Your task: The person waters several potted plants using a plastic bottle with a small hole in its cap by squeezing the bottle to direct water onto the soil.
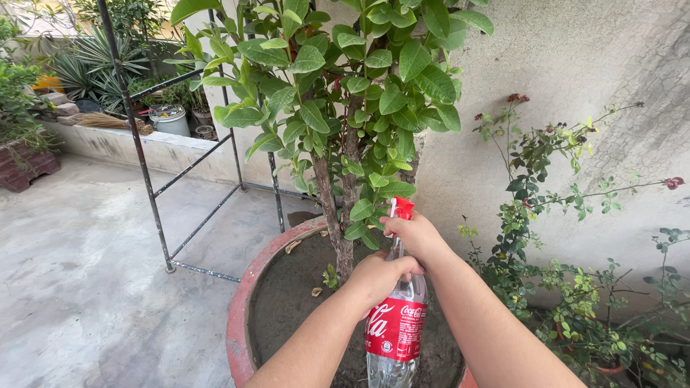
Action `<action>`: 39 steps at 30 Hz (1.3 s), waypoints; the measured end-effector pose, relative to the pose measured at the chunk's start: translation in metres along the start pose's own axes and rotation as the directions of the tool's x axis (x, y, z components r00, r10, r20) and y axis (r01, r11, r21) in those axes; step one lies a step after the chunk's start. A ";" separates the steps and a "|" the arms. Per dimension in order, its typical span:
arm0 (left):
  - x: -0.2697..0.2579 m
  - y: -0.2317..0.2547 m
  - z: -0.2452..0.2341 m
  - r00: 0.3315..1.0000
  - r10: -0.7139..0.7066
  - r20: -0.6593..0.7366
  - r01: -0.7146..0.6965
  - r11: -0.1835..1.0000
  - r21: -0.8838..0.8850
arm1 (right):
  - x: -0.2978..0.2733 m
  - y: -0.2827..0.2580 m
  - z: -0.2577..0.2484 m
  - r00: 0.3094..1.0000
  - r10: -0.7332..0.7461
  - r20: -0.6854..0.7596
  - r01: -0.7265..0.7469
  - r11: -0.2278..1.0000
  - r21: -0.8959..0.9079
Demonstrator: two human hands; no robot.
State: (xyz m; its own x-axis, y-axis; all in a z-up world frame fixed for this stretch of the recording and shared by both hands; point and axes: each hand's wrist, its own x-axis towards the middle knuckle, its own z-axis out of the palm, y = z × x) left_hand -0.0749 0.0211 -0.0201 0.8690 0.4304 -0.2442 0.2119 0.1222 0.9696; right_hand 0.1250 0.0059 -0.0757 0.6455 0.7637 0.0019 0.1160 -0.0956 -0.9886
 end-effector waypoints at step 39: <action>-0.001 -0.009 0.000 0.999 -0.041 0.027 0.041 0.999 -0.016 | -0.008 0.009 0.000 0.997 0.076 -0.021 -0.075 0.997 0.025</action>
State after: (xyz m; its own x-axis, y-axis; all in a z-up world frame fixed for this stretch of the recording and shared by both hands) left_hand -0.0781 0.0197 -0.0287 0.8713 0.4011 -0.2828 0.2404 0.1537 0.9584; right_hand 0.1207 -0.0004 -0.0843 0.6680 0.7408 -0.0700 0.0481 -0.1369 -0.9894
